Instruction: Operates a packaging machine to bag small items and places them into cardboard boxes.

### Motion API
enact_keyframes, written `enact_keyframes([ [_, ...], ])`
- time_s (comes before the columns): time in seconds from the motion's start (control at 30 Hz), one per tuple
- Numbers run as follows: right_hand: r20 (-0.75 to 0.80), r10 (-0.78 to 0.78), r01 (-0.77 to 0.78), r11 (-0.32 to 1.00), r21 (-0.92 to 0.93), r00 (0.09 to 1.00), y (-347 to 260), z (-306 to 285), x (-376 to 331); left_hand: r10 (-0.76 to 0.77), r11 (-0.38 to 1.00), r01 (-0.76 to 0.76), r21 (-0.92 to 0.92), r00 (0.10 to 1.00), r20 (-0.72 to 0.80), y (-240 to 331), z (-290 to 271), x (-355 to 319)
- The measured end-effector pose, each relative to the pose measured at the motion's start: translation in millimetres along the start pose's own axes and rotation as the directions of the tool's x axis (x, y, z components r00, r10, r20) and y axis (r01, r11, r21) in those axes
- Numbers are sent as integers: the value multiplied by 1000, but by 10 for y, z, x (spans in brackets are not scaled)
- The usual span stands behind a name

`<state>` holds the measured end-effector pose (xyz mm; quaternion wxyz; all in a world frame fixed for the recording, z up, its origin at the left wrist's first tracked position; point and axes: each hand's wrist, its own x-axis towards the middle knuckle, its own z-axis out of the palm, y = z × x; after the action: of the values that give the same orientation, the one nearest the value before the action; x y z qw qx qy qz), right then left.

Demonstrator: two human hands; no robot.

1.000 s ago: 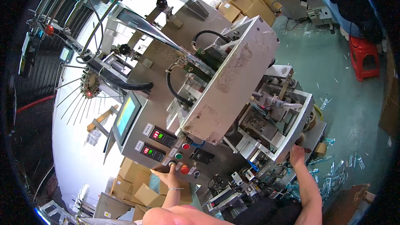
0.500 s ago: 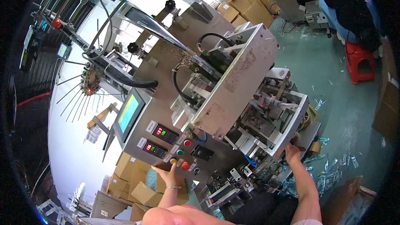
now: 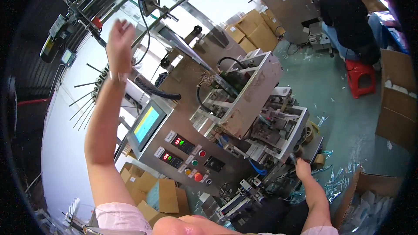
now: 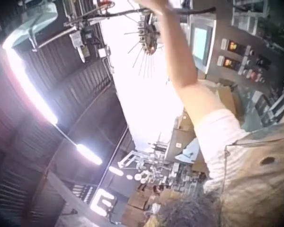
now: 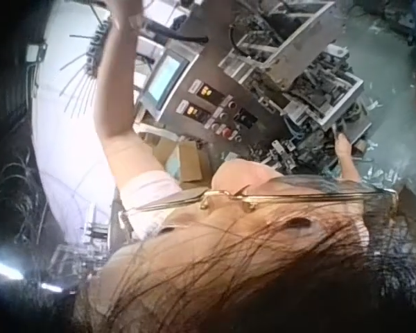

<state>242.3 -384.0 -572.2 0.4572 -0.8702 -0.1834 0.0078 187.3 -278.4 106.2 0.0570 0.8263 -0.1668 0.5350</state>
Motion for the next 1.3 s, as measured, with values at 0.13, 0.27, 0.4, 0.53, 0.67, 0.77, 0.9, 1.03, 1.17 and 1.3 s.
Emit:
enact_keyframes([
  [0.13,-6,-54,54,997,53,999,-22,-93,-72,-329,826,237,-512,939,-97,-275,19,937],
  [0.27,-20,-94,95,994,59,995,52,25,-87,-440,602,284,-746,898,-13,-206,119,1265],
  [0.4,19,-68,69,998,-11,997,33,25,-19,-470,632,311,-710,882,-32,-336,53,1423],
  [0.53,-10,-55,54,997,-56,998,139,56,87,-496,651,337,-680,867,-45,-430,10,1465],
  [0.67,39,-11,16,990,-137,999,204,151,96,-490,639,356,-682,872,-4,-416,83,1444],
  [0.77,26,-5,9,991,-135,1000,197,142,110,-480,638,366,-678,877,22,-435,18,1481],
  [0.9,-7,-49,48,990,-130,999,207,134,120,-526,646,408,-646,850,11,-507,39,1366],
  [1.03,-1,-40,40,992,-116,999,202,98,133,-585,683,470,-559,810,-35,-338,82,946],
  [1.17,-22,-54,51,994,-96,998,281,130,123,-255,888,281,-363,960,119,34,189,216],
  [1.3,9,-46,47,997,-68,999,236,6,102,-127,932,212,-294,951,281,340,-57,-655],
])
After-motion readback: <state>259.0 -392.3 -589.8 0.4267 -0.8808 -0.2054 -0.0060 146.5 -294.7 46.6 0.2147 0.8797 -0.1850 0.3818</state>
